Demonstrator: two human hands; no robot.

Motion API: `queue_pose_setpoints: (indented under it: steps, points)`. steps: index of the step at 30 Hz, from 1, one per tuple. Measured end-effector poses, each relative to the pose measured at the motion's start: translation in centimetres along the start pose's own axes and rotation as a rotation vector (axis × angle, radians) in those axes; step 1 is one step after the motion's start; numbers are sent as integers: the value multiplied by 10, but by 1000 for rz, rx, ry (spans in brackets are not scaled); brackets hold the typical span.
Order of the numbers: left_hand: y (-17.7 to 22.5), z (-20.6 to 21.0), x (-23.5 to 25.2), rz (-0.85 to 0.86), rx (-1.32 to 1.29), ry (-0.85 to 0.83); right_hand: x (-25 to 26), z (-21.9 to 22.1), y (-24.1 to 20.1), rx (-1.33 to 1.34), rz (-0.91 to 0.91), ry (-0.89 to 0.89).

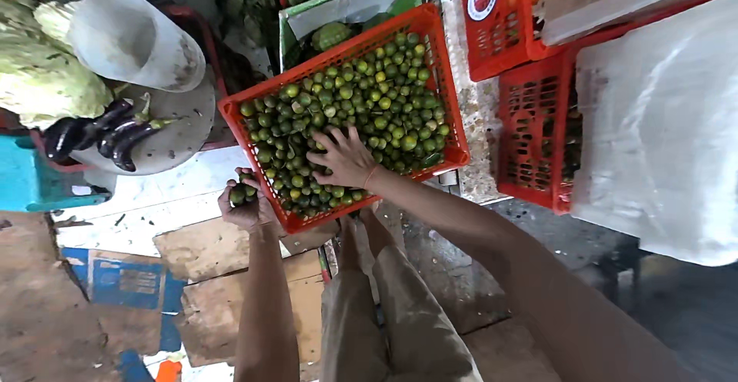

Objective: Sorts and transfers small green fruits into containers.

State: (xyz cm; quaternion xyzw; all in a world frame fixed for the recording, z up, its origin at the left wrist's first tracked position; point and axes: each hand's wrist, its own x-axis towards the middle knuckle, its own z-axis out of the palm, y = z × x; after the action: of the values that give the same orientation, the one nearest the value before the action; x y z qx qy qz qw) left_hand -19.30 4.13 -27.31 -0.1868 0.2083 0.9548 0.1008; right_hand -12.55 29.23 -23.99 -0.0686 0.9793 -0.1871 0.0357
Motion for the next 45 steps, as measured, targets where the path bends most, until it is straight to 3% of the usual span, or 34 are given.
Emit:
queue_pose_setpoints:
  steps: [1,4,6,15,17,19,22,25,28,33,37,41,45]
  points:
    - [0,1,-1,-9,1,3,-2,7,7,-8,-9,65]
    - [-2,6,-2,-15,-25,39,6,-34,13,-93,114,-87]
    - [-2,6,-2,3,-42,64,8,-47,28,-128,196,-75]
    - [-6,-3,2,-4,-133,-8,-2,-98,162,-1,501,-92]
    - [-8,-6,3,-20,-187,-32,-8,-108,139,-30,520,-57]
    - [-10,-8,4,-32,-237,-45,-14,-102,79,-83,394,-40]
    - [-9,-6,4,-26,-235,-37,-25,-50,-20,2,-78,-107]
    - [-8,-3,3,-21,-209,-11,-19,4,-57,81,-337,-313]
    - [-5,-9,3,-39,-162,-46,-15,8,-42,46,-277,-311]
    - [-8,-3,3,-11,-158,1,-29,-21,-9,-77,-203,-280]
    - [-8,-5,3,6,-146,9,-31,-40,17,-183,-45,-307]
    - [-9,-2,1,24,-150,43,-23,-59,65,-229,142,-170]
    - [-10,-1,2,29,-148,59,-3,-89,113,-183,268,-175]
